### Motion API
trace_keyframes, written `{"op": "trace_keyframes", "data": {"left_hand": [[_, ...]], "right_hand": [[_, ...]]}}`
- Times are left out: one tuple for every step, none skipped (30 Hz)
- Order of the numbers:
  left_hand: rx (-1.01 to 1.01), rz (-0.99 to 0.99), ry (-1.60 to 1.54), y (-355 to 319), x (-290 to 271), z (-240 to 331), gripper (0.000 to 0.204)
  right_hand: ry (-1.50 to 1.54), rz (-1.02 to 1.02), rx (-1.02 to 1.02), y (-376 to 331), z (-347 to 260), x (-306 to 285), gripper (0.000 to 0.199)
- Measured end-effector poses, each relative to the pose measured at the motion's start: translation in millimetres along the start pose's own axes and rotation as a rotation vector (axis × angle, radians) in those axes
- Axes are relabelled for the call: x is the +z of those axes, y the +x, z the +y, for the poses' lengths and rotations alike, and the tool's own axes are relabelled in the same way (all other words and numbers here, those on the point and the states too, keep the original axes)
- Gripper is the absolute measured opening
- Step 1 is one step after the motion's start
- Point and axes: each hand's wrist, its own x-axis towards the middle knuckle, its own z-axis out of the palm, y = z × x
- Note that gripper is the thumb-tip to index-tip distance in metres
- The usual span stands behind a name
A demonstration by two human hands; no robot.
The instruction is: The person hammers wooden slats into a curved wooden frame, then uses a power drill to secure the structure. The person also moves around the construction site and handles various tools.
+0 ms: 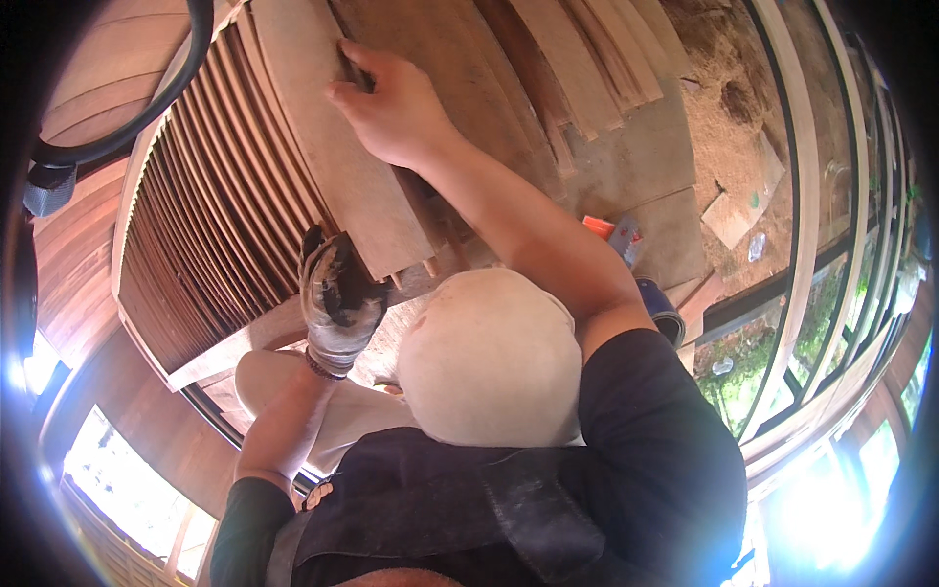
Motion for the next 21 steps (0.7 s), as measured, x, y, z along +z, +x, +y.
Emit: {"op": "trace_keyframes", "data": {"left_hand": [[-0.017, 0.008, 0.023, -2, 0, -3, 0.068], [0.007, 0.002, 0.019, -6, 1, -4, 0.069], [0.04, 0.016, 0.031, -3, 0, -5, 0.07], [0.107, 0.048, 0.047, 4, 0, -2, 0.07], [0.093, 0.021, 0.065, 9, -4, 1, 0.069], [0.084, 0.033, 0.068, 8, -4, 3, 0.069], [0.068, 0.04, 0.062, 6, -3, 3, 0.069], [0.073, 0.047, 0.059, 6, -4, 2, 0.07], [0.072, 0.053, 0.052, 4, -3, 2, 0.07], [0.071, 0.058, 0.045, 4, -3, 2, 0.07], [0.067, 0.046, 0.046, 5, -4, 1, 0.07], [0.061, 0.03, 0.046, 4, -5, 1, 0.071], [0.054, 0.014, 0.047, 4, -6, 0, 0.072], [0.047, 0.009, 0.046, 4, -7, 0, 0.072], [0.037, 0.002, 0.044, 3, -6, 0, 0.072], [0.027, -0.005, 0.041, 1, -6, 0, 0.073], [0.017, -0.012, 0.038, 0, -6, -1, 0.073], [0.008, -0.032, 0.028, 1, -8, 1, 0.075], [0.005, -0.017, 0.015, 3, -10, 3, 0.075], [0.002, -0.002, 0.003, 5, -12, 6, 0.075], [0.002, 0.011, -0.007, 7, -15, 8, 0.076]], "right_hand": [[-0.007, 0.003, -0.047, 4, 2, 2, 0.059], [0.021, 0.002, -0.024, 0, 4, 1, 0.058], [0.054, -0.006, -0.026, -1, 3, -1, 0.058], [0.089, -0.019, -0.034, 0, 3, 0, 0.057], [0.143, -0.018, -0.046, 3, 6, -1, 0.058], [0.196, -0.02, -0.048, 4, 14, 1, 0.059], [0.242, -0.023, -0.039, 3, 17, 1, 0.059], [0.249, -0.031, -0.038, 4, 18, 2, 0.059], [0.253, -0.041, -0.031, 4, 19, 1, 0.058], [0.256, -0.051, -0.023, 4, 18, 1, 0.057], [0.297, -0.056, -0.021, 4, 17, 1, 0.057], [0.34, -0.061, -0.013, 3, 17, 2, 0.056], [0.383, -0.067, -0.004, 2, 15, 2, 0.055], [0.396, -0.073, -0.001, 3, 13, 0, 0.055], [0.409, -0.079, 0.006, 2, 11, -2, 0.055], [0.421, -0.085, 0.014, 2, 10, -3, 0.055], [0.422, -0.093, 0.008, 2, 8, -2, 0.055], [0.42, -0.098, 0.004, 2, 7, -3, 0.056], [0.419, -0.102, 0.0, 2, 7, -3, 0.056], [0.409, -0.103, -0.007, 2, 9, -4, 0.056], [0.402, -0.103, -0.015, 3, 10, -5, 0.057]]}}
